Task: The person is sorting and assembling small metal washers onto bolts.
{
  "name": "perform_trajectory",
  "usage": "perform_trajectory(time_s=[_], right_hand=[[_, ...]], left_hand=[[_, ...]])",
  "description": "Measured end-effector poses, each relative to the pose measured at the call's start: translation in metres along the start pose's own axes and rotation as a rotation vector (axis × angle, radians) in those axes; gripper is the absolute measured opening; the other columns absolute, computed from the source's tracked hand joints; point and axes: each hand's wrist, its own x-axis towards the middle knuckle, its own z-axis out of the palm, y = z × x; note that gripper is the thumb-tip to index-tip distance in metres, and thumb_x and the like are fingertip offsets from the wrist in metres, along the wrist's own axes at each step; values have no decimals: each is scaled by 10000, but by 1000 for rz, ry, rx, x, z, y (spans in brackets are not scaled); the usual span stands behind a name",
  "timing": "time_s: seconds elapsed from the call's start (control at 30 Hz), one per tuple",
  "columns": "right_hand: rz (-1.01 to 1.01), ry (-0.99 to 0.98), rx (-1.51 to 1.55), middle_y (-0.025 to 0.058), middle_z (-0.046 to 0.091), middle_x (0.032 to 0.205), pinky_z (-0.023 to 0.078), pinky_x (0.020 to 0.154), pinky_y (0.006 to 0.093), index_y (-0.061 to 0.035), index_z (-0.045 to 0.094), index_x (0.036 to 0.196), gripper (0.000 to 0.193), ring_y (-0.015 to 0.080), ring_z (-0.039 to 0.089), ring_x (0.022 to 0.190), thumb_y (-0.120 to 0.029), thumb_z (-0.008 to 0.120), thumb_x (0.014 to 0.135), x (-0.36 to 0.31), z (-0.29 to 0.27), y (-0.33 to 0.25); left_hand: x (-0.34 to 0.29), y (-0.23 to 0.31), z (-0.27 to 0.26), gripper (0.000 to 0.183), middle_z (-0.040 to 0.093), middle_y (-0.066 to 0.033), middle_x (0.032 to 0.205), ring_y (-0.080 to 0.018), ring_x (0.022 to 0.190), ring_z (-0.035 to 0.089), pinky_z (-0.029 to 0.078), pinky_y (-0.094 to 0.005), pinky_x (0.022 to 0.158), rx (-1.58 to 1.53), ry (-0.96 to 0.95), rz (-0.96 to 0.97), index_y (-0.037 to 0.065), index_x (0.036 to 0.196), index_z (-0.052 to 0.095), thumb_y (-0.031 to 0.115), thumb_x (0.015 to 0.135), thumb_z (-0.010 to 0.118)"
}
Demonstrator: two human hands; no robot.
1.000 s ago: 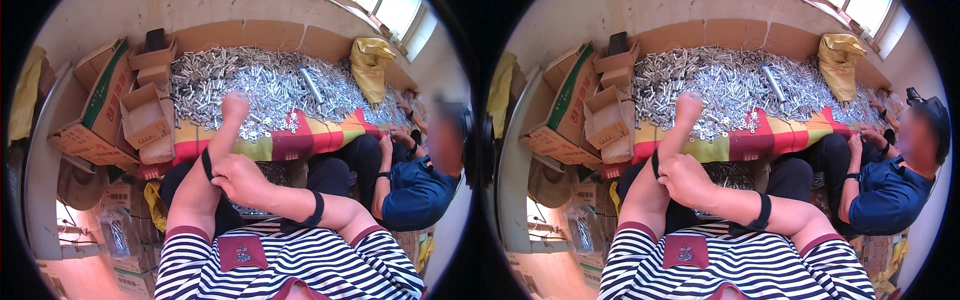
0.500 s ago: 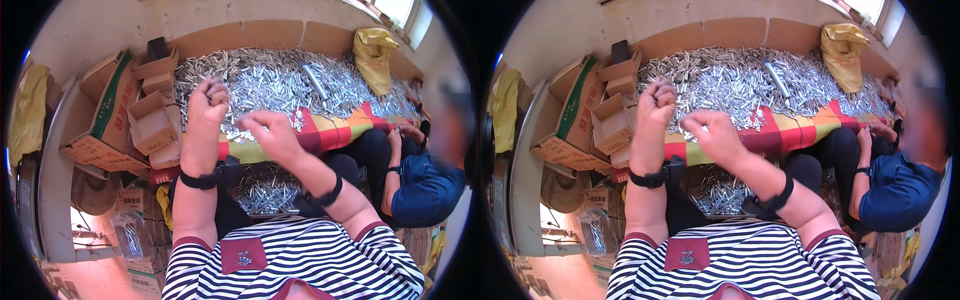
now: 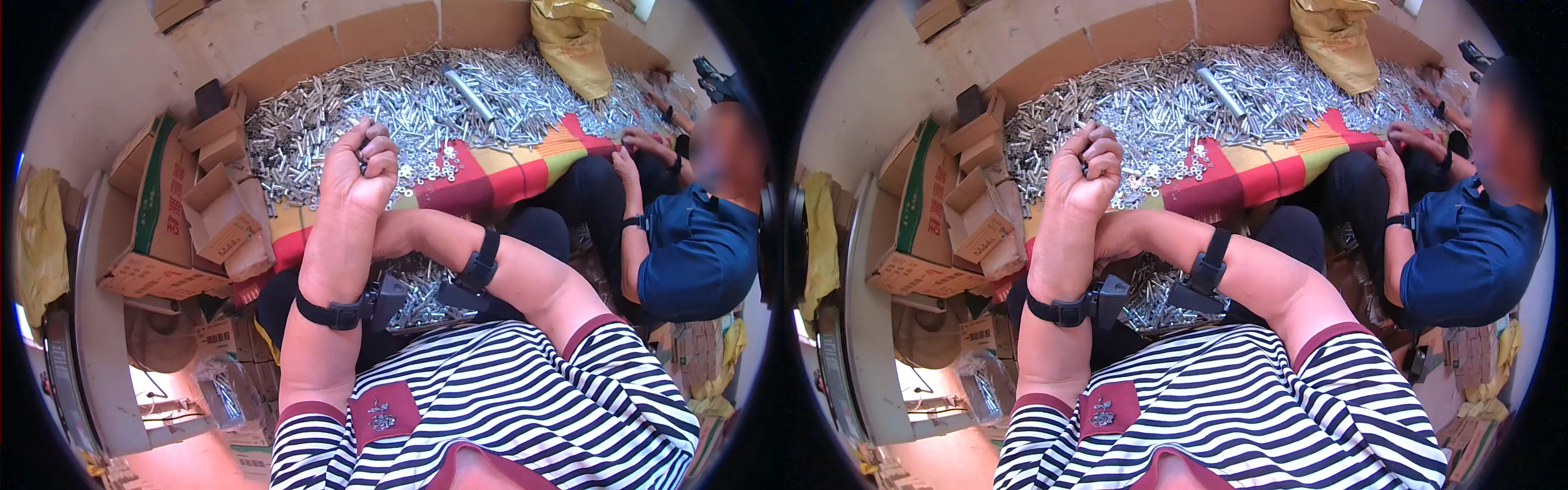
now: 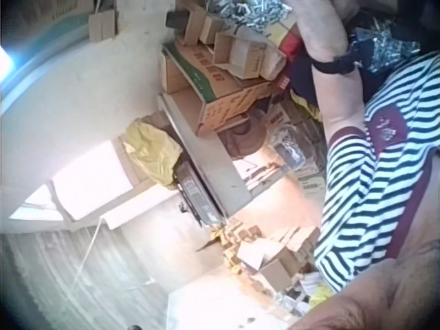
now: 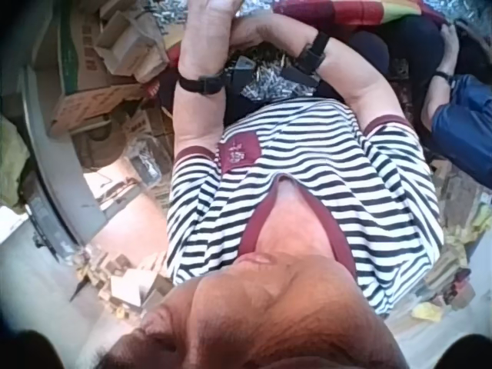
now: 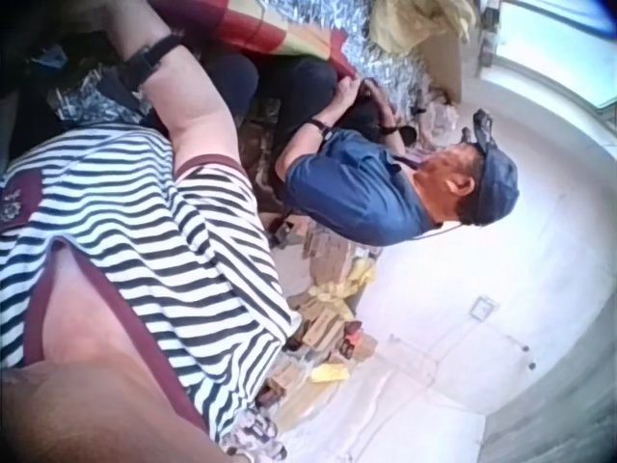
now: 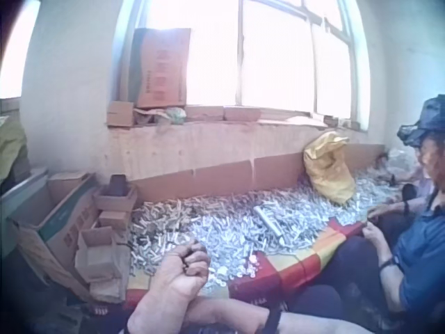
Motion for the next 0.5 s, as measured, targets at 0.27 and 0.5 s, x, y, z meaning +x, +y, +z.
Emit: perform_trajectory(time_s=[0.27,0.5], right_hand=[[-305,95,-715,124,609,1190,401,975,359,-29,589,1184,366,213,545,1113,-152,675,850,0,-15,59],[-280,-68,-616,60,661,1094,456,897,304,8,629,1114,330,163,599,1007,-83,706,806,-26,17,8]], left_hand=[[20,-49,7,123,435,-14,738,-75,533,366,223,-188,363,204,41,28,48,868,444,108,946,519],[17,-57,17,122,497,26,616,-58,441,442,305,-173,367,1259,168,641,61,851,530,103,868,644]])
